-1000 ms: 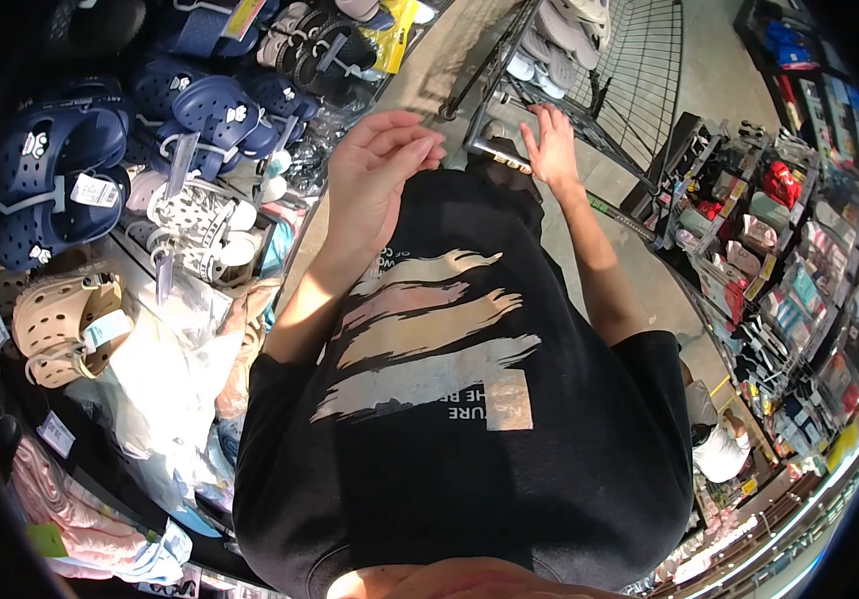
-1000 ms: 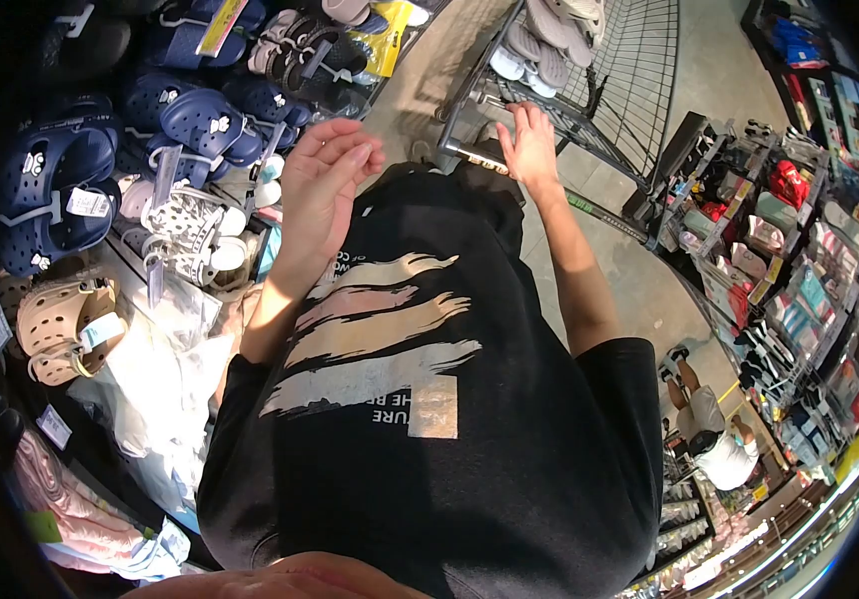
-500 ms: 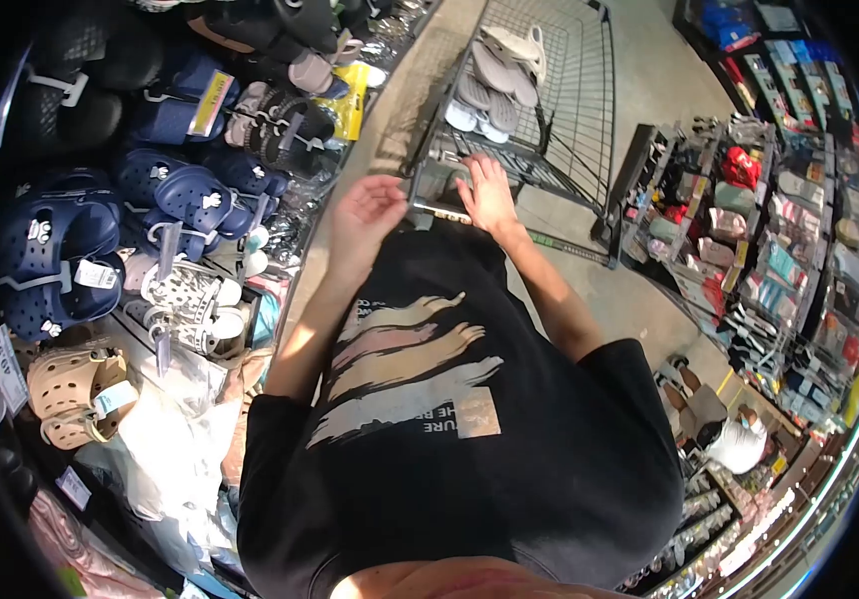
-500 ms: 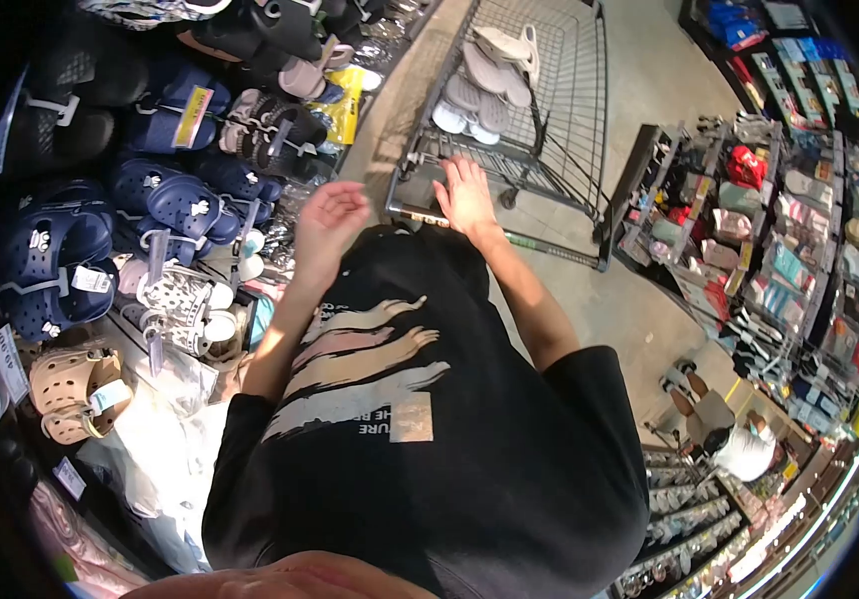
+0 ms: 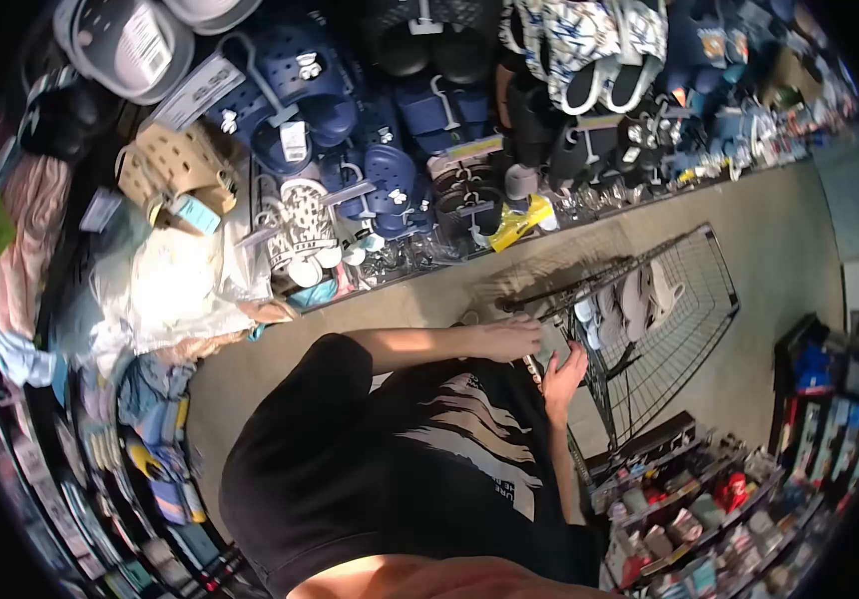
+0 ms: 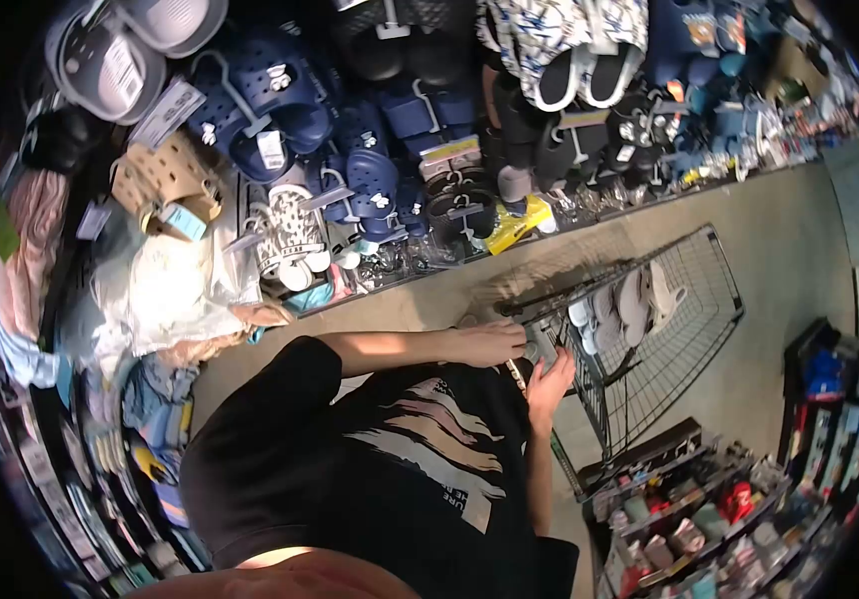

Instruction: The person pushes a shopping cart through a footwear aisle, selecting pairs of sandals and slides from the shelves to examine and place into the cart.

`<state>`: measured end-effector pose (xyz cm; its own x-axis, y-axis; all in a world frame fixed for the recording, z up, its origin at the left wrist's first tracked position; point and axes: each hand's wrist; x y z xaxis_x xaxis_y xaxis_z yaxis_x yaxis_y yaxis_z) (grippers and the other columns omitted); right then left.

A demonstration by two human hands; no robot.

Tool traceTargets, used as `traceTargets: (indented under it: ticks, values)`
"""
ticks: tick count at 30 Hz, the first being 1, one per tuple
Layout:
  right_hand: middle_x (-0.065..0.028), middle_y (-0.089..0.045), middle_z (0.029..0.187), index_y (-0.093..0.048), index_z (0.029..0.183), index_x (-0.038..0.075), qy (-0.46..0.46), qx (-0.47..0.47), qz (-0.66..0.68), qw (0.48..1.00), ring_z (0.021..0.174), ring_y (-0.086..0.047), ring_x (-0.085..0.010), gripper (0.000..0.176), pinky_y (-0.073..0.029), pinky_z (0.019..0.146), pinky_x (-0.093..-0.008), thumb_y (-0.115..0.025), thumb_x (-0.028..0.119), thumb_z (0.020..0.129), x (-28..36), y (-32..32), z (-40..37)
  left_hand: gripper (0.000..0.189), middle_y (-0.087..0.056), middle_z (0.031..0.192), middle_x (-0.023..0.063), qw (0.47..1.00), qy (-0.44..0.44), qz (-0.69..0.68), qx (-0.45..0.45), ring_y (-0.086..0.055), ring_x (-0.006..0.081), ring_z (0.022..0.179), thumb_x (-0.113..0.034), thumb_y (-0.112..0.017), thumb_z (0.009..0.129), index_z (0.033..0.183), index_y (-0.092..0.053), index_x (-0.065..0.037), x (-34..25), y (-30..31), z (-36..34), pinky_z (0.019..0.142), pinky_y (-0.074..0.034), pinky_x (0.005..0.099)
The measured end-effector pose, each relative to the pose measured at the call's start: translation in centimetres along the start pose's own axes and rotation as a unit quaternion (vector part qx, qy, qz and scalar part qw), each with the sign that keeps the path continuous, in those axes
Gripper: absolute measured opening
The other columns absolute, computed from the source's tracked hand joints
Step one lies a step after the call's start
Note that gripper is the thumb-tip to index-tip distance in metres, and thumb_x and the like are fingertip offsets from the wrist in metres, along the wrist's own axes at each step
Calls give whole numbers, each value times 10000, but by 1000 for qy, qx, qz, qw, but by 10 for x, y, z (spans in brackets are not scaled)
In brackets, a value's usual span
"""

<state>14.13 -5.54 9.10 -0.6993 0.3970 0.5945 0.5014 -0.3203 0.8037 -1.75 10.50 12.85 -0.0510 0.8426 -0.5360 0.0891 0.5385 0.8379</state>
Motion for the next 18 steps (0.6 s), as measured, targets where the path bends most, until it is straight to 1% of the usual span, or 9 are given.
traceTargets:
  ticks: [1, 3, 4, 5, 8, 13, 15, 17, 18]
  values:
    - [-227, -538, 1328, -539, 1303, -30, -12, 4, -6, 1000, 1269, -478, -427, 408, -365, 1097, -507, -620, 133, 938, 0, 1, -1, 235, -606, 1291, 148, 1000, 9, -1, -8, -536, 326, 1286, -99, -606, 913, 1134, -631, -24, 2, -8, 0, 1073, -426, 510]
    - [-232, -536, 1327, -535, 1306, -37, -4, 8, -13, 1000, 1268, -478, -430, 409, -364, 1096, -510, -616, 130, 942, -2, 2, -2, 304, -600, 1235, 122, 995, -62, 78, 16, -505, 308, 1302, -120, -618, 906, 1193, -601, -23, 13, -43, 2, 1106, -382, 570]
    - [-235, -534, 1331, -534, 1305, -38, 3, 0, -8, 1000, 1270, -477, -430, 406, -364, 1097, -508, -615, 126, 943, -6, -1, -2, 351, -598, 1166, 109, 996, -65, 56, -12, -527, 293, 1242, -130, -622, 898, 1233, -579, -37, 15, -57, 2, 1122, -344, 634]
    - [-238, -532, 1334, -534, 1304, -39, 7, -7, -3, 1000, 1272, -477, -430, 403, -364, 1098, -507, -614, 123, 945, -8, -5, -4, 351, -598, 1166, 109, 997, -57, 55, -15, -527, 293, 1242, -130, -622, 898, 1233, -579, -37, 21, -70, 2, 1122, -344, 634]
    - [-249, -537, 1321, -522, 1287, -40, 3, -8, 31, 999, 1272, -473, -440, 384, -354, 1102, -507, -621, 96, 942, -6, 1, -8, 328, -600, 1097, 79, 995, -66, -2, -77, -540, 278, 1187, -270, -679, 866, 1148, -617, -114, 25, -96, 9, 1078, -315, 741]
    - [-218, -556, 1333, -574, 1254, 1, -37, -50, 0, 998, 1291, -490, -423, 324, -378, 1101, -500, -620, 72, 942, -20, 35, -31, 393, -604, 1131, 96, 993, -76, 56, -76, -557, 307, 1159, -366, -723, 855, 1156, -633, -129, 21, -87, 22, 1043, -330, 732]
    - [-209, -568, 1328, -619, 1204, 11, -86, -112, -10, 990, 1277, -511, -414, 265, -397, 1084, -490, -618, 48, 941, -30, 55, -50, 432, -602, 1159, 111, 993, -66, 76, -66, -555, 315, 1168, -425, -742, 843, 1148, -642, -136, 19, -82, 29, 1028, -346, 713]
    - [-209, -572, 1321, -620, 1204, 6, -117, -168, -59, 977, 1265, -517, -410, 259, -398, 1079, -485, -616, 46, 948, -51, 73, -73, 472, -653, 1066, 107, 998, -27, 60, 15, -606, 323, 1103, -491, -739, 843, 1123, -674, -116, 10, -62, 40, 1018, -367, 682]
    - [-210, -570, 1321, -619, 1208, -1, -138, -203, -82, 966, 1252, -519, -406, 255, -400, 1068, -477, -617, 64, 961, -61, 82, -84, 422, -680, 1041, 106, 997, 5, 53, 48, -637, 318, 1073, -443, -740, 846, 1104, -695, -112, 0, -45, 47, 1024, -374, 660]
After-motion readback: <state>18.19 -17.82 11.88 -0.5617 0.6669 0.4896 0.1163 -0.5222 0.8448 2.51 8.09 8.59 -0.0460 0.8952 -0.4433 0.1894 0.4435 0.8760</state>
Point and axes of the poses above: each hand's wrist, its own z-axis towards the middle knuckle, its own y-axis out of the back of the hand, x = y × z
